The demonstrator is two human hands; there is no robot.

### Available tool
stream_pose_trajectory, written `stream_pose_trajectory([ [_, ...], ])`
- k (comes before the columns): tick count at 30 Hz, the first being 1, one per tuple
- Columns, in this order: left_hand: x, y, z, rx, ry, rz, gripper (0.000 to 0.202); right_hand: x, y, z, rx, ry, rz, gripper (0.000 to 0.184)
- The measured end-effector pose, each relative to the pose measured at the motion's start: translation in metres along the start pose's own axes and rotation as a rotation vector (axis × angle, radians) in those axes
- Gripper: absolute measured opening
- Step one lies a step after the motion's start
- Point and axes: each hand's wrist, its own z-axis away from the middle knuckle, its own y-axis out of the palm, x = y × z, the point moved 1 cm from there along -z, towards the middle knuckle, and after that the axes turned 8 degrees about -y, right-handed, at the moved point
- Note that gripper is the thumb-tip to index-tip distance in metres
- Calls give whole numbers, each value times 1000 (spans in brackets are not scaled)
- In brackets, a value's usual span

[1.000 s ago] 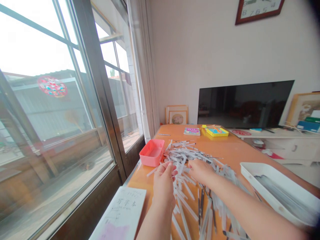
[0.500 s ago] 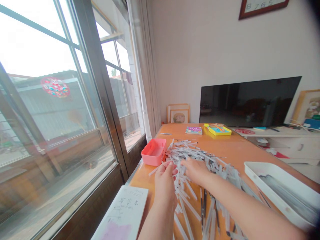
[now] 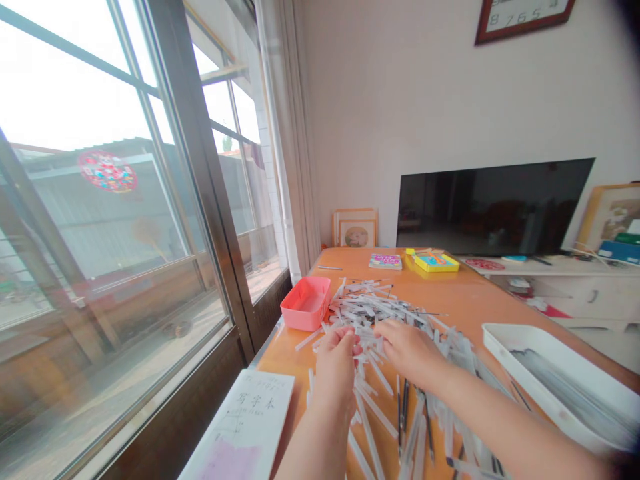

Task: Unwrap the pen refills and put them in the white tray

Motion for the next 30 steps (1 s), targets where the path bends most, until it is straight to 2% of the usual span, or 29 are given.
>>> stream_pose_trajectory([
  [5,9,9,6,121,-114,-38,35,18,-16,26,-215,-144,-153,25],
  [9,15,12,10,268,-194,-6,34,33,-22,40,-241,-236,-170,23],
  [11,16,13,10,301,-202,41,30,38,-23,44,-217,-264,-178,24],
  [13,16,12,8,285,-183,70,30,36,-24,47,-205,-243,-189,27],
  [16,14,9,4,205,-132,49,32,22,-23,48,-206,-65,-186,23],
  [18,13,8,1,160,-111,24,36,8,-22,49,-160,90,-165,17],
  [22,10,7,0,141,-96,7,43,-7,-19,50,90,287,-135,12],
  [25,9,7,2,140,-90,-6,40,-1,-16,52,232,294,-106,14],
  [30,8,7,3,138,-83,-15,37,22,-7,48,309,272,-21,16],
])
